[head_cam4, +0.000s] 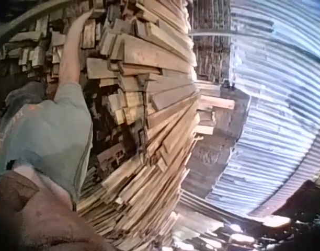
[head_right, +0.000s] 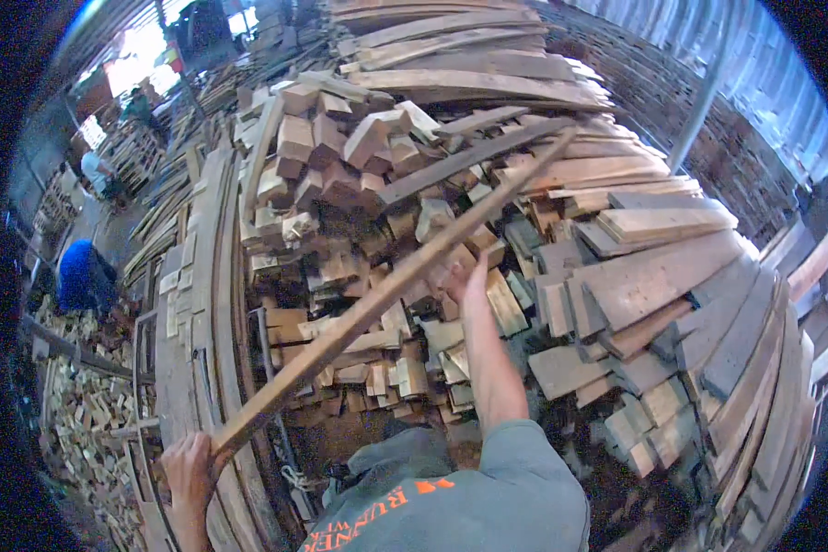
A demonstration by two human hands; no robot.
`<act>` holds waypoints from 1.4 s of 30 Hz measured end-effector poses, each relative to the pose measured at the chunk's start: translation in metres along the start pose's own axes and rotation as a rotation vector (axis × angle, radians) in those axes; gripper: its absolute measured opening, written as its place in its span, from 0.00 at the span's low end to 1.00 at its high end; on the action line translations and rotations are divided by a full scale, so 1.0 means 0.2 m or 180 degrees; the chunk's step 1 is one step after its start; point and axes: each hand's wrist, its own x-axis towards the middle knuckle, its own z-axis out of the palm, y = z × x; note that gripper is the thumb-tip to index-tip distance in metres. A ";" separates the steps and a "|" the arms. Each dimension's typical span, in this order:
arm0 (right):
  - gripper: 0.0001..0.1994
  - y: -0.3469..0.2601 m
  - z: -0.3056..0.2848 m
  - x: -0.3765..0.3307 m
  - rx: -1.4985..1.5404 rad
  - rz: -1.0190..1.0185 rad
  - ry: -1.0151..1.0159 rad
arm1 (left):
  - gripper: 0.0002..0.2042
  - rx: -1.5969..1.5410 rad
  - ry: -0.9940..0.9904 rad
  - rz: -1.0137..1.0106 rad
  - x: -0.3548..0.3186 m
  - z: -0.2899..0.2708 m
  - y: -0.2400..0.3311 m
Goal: Sorting and stacking long wooden planks in a factory environment.
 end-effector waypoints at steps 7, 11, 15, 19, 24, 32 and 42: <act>0.34 -0.08 0.00 0.19 -0.0510 -0.0769 -0.1504 | 0.15 0.0410 0.0325 -0.0036 -0.26 0.15 0.05; 0.16 0.02 -0.12 0.10 -0.0550 -0.1414 -0.1488 | 0.16 0.0568 0.0408 -0.0267 -0.40 0.54 0.03; 0.30 -0.16 0.09 0.18 0.0371 0.0093 -0.1848 | 0.16 0.0128 0.0629 -0.0639 -0.55 0.93 0.09; 0.32 -0.31 0.62 0.00 -0.1030 -0.1244 -0.2500 | 0.27 -0.0311 0.0033 -0.0983 -0.47 1.26 0.31; 0.27 -0.21 1.23 -0.27 -0.1691 -0.1553 -0.2365 | 0.34 -0.1501 0.0660 -0.0321 0.09 0.85 0.48; 0.19 0.56 1.64 -1.19 -0.3019 -0.2382 -0.3071 | 0.17 0.1473 0.3095 0.0968 0.51 -0.45 0.26; 0.31 1.38 1.51 -1.68 -0.5191 -0.2920 -0.5425 | 0.16 0.1149 0.0981 -0.1379 0.12 -0.30 -0.41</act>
